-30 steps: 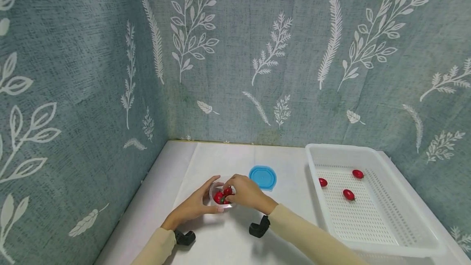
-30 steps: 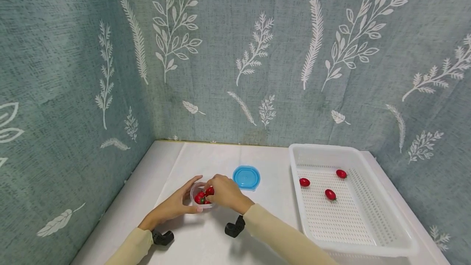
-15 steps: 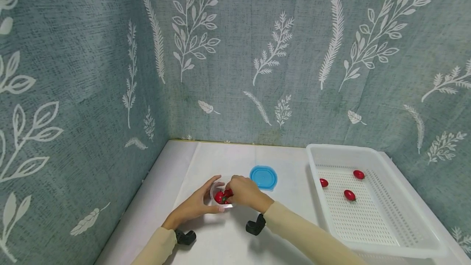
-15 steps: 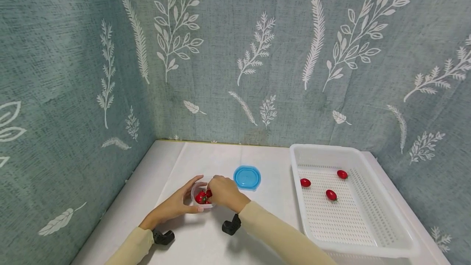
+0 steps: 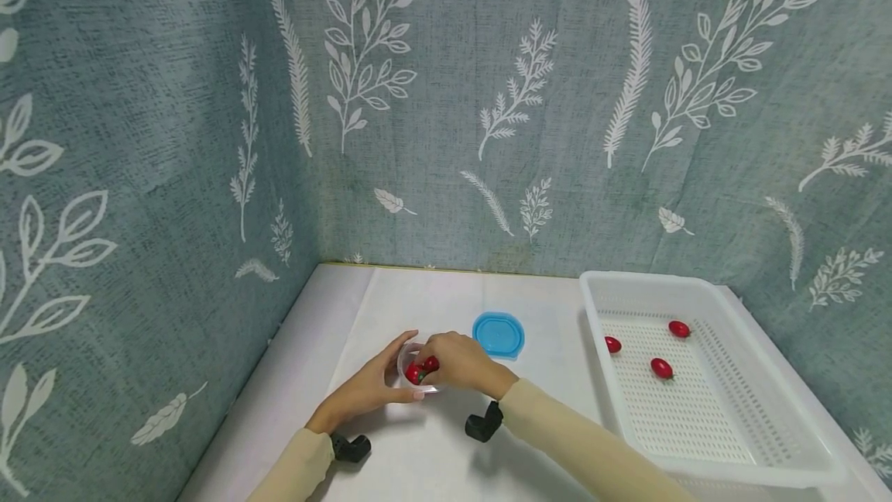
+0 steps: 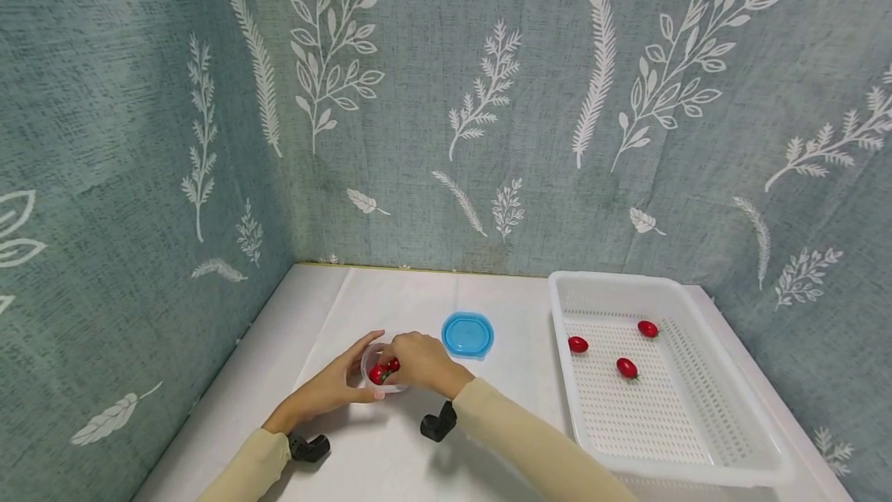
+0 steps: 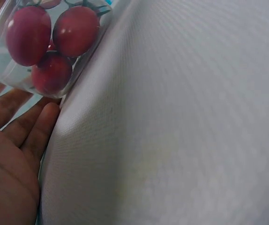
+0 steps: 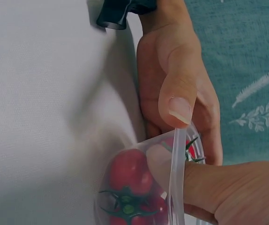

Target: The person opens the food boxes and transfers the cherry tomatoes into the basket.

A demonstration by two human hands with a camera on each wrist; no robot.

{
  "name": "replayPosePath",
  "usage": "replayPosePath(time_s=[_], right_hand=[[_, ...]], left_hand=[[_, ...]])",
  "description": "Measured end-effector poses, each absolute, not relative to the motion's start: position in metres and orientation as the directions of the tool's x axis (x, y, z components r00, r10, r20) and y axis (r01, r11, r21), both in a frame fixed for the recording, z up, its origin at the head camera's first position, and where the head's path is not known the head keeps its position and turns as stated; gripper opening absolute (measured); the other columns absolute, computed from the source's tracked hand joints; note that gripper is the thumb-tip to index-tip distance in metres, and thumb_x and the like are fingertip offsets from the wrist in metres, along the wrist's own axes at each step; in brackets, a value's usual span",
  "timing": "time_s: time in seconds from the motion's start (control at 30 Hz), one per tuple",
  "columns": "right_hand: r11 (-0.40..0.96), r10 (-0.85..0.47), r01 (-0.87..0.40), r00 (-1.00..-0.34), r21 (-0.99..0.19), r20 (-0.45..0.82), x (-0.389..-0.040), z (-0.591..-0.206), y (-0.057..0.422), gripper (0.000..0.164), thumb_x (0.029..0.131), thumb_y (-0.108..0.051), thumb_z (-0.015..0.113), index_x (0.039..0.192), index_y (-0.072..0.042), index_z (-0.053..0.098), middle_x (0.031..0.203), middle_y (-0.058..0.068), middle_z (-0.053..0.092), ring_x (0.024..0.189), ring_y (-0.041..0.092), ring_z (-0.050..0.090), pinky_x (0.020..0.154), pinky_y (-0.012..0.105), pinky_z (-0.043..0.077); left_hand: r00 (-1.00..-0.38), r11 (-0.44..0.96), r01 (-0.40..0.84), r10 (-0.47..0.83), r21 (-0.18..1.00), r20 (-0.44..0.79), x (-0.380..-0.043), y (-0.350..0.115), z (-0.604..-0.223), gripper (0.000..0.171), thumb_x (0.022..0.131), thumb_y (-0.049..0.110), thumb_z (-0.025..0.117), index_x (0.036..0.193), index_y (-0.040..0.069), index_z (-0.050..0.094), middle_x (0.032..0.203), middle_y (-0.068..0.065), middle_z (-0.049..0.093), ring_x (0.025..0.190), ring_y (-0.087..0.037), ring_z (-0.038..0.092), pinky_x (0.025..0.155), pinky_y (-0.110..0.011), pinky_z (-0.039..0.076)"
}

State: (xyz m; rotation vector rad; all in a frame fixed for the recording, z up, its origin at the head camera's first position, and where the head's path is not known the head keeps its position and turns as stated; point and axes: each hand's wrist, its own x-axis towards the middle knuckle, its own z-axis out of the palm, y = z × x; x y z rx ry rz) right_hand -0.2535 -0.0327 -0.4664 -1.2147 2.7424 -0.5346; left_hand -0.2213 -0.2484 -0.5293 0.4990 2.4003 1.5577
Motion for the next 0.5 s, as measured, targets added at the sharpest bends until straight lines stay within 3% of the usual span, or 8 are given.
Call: replayPosePath(time_s=[0.27,0.5], right_hand=[[0.585,-0.761,-0.734,-0.644,-0.346,0.078,-0.2544,-0.4702,-0.0322,0.018,0.087,-0.028,0.085,0.105,-0.026,0.079,0.082,-0.018,0.062,0.072,0.001,0.053,0.056,0.018,0.044],[0.543,-0.767,-0.738,-0.63,-0.401,0.123,-0.2574,-0.4739,-0.0286,0.014,0.09,-0.033,0.082,0.101,-0.025,0.078,0.078,-0.018,0.061,0.068,0.0,0.052,0.055,0.017,0.042]], left_hand=[[-0.903,0.341,0.151,0.429,0.928,-0.011,-0.2206,-0.2489,-0.5296,0.107,0.084,0.034,0.088,0.166,0.024,0.018,0.161,-0.005,0.039,0.146,-0.026,0.04,0.119,-0.059,0.027],[-0.902,0.335,0.151,0.431,0.93,-0.009,-0.2215,-0.2476,-0.5282,0.108,0.084,0.032,0.088,0.166,0.024,0.018,0.162,-0.004,0.038,0.147,-0.025,0.039,0.12,-0.057,0.026]])
